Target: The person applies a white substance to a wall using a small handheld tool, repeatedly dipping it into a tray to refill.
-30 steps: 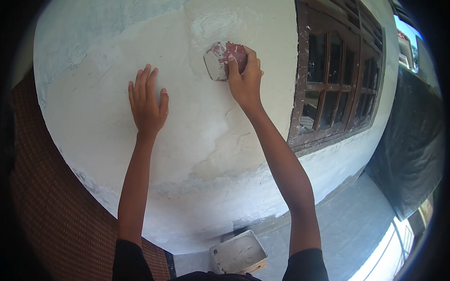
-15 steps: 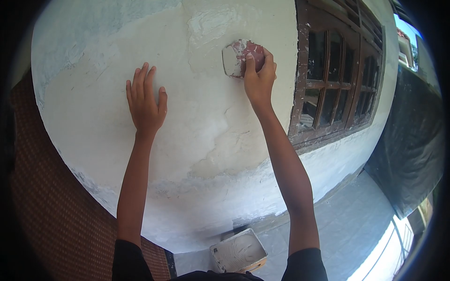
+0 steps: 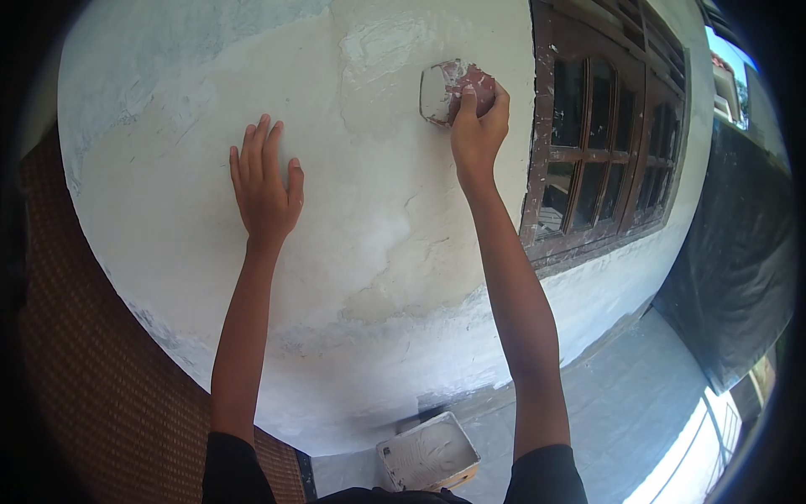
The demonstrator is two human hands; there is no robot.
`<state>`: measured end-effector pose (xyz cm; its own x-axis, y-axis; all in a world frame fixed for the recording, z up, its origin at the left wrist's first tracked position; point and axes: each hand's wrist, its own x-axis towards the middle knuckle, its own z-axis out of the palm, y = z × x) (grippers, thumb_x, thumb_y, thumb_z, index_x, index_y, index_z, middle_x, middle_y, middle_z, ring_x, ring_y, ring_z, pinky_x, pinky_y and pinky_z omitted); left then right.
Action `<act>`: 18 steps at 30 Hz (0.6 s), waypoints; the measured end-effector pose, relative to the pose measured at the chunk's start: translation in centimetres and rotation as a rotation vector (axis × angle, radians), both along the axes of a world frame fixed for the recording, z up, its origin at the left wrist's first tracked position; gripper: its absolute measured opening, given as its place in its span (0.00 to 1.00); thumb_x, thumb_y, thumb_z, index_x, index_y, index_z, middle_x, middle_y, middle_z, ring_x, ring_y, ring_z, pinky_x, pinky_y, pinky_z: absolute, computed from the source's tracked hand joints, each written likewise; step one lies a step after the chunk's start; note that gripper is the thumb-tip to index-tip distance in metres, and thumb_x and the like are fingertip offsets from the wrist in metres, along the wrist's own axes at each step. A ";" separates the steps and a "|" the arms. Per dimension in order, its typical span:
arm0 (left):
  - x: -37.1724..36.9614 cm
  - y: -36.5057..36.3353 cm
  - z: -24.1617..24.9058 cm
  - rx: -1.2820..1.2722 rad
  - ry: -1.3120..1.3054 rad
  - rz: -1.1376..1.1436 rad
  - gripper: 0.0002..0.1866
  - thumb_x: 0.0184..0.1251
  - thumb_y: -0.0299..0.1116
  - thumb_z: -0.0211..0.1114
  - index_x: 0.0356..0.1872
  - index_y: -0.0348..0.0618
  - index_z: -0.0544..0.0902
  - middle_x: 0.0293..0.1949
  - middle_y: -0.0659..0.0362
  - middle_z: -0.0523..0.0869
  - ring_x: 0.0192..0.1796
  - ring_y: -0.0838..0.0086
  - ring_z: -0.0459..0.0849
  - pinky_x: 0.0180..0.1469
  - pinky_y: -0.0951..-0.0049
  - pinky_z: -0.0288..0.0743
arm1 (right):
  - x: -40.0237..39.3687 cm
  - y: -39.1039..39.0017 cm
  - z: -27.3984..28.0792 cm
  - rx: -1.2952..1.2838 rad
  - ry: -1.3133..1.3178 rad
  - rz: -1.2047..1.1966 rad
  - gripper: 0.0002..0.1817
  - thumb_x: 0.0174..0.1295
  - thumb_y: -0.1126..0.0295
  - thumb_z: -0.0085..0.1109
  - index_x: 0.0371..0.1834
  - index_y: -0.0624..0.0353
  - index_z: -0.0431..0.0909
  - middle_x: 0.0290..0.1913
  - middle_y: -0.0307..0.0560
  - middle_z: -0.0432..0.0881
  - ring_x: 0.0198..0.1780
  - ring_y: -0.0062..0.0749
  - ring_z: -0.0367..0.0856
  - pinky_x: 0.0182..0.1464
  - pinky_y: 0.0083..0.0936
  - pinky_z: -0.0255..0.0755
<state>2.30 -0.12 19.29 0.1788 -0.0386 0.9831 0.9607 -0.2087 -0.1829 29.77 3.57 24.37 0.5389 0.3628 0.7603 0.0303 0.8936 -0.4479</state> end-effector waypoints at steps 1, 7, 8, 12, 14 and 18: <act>0.0 0.0 0.0 -0.001 -0.004 0.000 0.28 0.69 0.32 0.57 0.71 0.48 0.69 0.75 0.58 0.68 0.78 0.61 0.62 0.79 0.47 0.48 | -0.5 -1.0 0.1 0.004 -0.001 0.001 0.22 0.73 0.66 0.56 0.64 0.69 0.70 0.53 0.56 0.77 0.53 0.35 0.79 0.56 0.32 0.75; -0.2 0.1 0.1 0.001 0.002 -0.004 0.29 0.69 0.32 0.58 0.72 0.49 0.69 0.75 0.58 0.68 0.78 0.61 0.62 0.79 0.47 0.48 | -4.7 -2.7 -0.7 0.042 -0.597 -0.321 0.24 0.71 0.64 0.57 0.65 0.66 0.70 0.48 0.55 0.77 0.54 0.39 0.75 0.65 0.40 0.63; -0.2 0.1 0.1 -0.002 0.004 -0.008 0.29 0.69 0.32 0.58 0.72 0.49 0.69 0.75 0.58 0.68 0.78 0.61 0.62 0.79 0.47 0.48 | -4.5 -2.3 -0.2 0.032 -0.563 -0.265 0.24 0.71 0.63 0.57 0.64 0.66 0.70 0.47 0.54 0.78 0.57 0.37 0.72 0.68 0.42 0.57; -0.2 0.1 0.0 0.008 0.007 0.000 0.29 0.68 0.32 0.58 0.72 0.49 0.69 0.74 0.58 0.68 0.78 0.61 0.62 0.79 0.47 0.49 | 0.4 1.3 2.6 -0.024 -0.139 -0.184 0.24 0.71 0.66 0.56 0.65 0.67 0.68 0.49 0.53 0.78 0.50 0.31 0.78 0.54 0.36 0.72; -0.1 0.1 0.0 0.011 0.005 0.003 0.29 0.68 0.32 0.59 0.72 0.49 0.69 0.74 0.58 0.68 0.78 0.61 0.62 0.79 0.47 0.49 | 3.6 1.1 2.9 -0.049 0.061 -0.071 0.24 0.71 0.68 0.56 0.66 0.67 0.66 0.52 0.53 0.76 0.44 0.29 0.81 0.42 0.28 0.77; 0.1 0.1 -0.1 0.014 -0.003 0.020 0.29 0.69 0.32 0.58 0.72 0.49 0.69 0.74 0.58 0.68 0.78 0.61 0.62 0.79 0.47 0.49 | 6.8 2.2 1.7 0.023 0.271 -0.083 0.24 0.72 0.69 0.56 0.67 0.67 0.64 0.51 0.51 0.77 0.37 0.25 0.81 0.34 0.20 0.76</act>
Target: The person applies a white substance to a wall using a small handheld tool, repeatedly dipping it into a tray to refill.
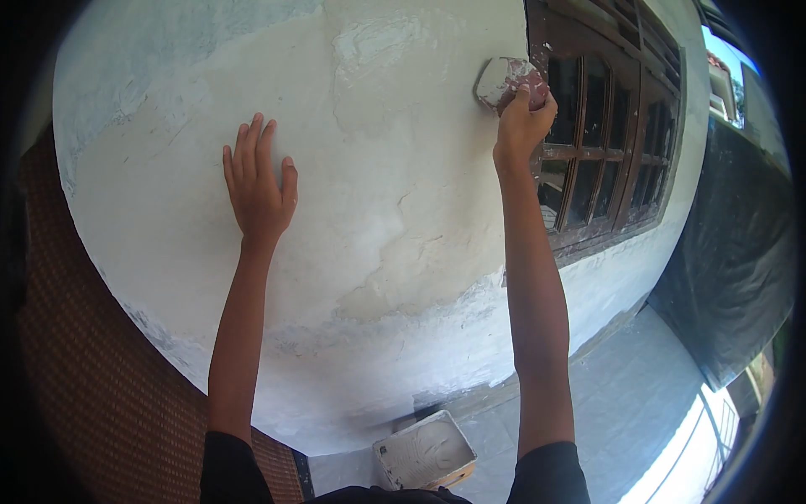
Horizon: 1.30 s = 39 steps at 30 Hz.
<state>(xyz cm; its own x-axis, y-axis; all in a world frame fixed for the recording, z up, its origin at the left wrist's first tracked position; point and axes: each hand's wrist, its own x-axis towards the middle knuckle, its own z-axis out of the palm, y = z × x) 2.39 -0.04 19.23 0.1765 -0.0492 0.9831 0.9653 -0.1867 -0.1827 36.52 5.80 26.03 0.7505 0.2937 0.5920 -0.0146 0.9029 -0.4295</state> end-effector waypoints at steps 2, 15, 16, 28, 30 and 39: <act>0.1 0.1 0.1 0.003 -0.002 0.004 0.29 0.69 0.32 0.58 0.72 0.48 0.69 0.74 0.58 0.68 0.78 0.61 0.62 0.79 0.47 0.49 | -2.7 -2.4 -0.6 0.013 -0.106 0.093 0.24 0.72 0.68 0.57 0.66 0.67 0.65 0.49 0.51 0.78 0.40 0.26 0.80 0.37 0.22 0.76; -0.4 -0.1 0.1 -0.013 0.000 -0.025 0.29 0.69 0.33 0.58 0.72 0.51 0.69 0.75 0.59 0.68 0.78 0.61 0.62 0.79 0.47 0.48 | -1.3 0.7 -1.8 -0.128 -0.194 -0.074 0.26 0.70 0.67 0.58 0.67 0.69 0.66 0.55 0.56 0.77 0.52 0.38 0.79 0.54 0.30 0.76; -0.3 -0.1 0.1 -0.011 -0.001 -0.023 0.29 0.69 0.33 0.59 0.72 0.51 0.69 0.75 0.59 0.68 0.78 0.61 0.62 0.79 0.46 0.48 | 0.9 1.6 -2.1 -0.128 -0.198 -0.073 0.26 0.70 0.67 0.58 0.67 0.69 0.66 0.55 0.56 0.77 0.52 0.38 0.79 0.54 0.30 0.76; -0.4 0.0 -0.1 -0.005 0.006 -0.032 0.28 0.68 0.33 0.59 0.71 0.50 0.70 0.75 0.58 0.69 0.78 0.61 0.63 0.79 0.46 0.48 | -6.4 -2.6 -3.5 -0.132 -0.553 -0.055 0.25 0.74 0.60 0.55 0.69 0.60 0.68 0.54 0.56 0.68 0.57 0.39 0.68 0.64 0.33 0.65; -0.4 -0.1 -0.1 -0.007 0.004 -0.028 0.28 0.68 0.33 0.59 0.71 0.50 0.70 0.75 0.58 0.69 0.78 0.61 0.63 0.79 0.46 0.48 | -6.6 -2.8 -3.7 -0.184 -0.594 -0.111 0.25 0.74 0.60 0.56 0.70 0.59 0.68 0.55 0.56 0.68 0.58 0.40 0.69 0.64 0.34 0.65; -0.2 0.0 -0.1 -0.003 -0.005 -0.016 0.28 0.69 0.33 0.58 0.71 0.51 0.70 0.75 0.58 0.69 0.78 0.61 0.62 0.79 0.46 0.48 | -3.7 -2.9 -3.5 -0.106 -0.230 0.081 0.24 0.74 0.66 0.56 0.68 0.67 0.66 0.56 0.50 0.75 0.47 0.26 0.79 0.49 0.26 0.77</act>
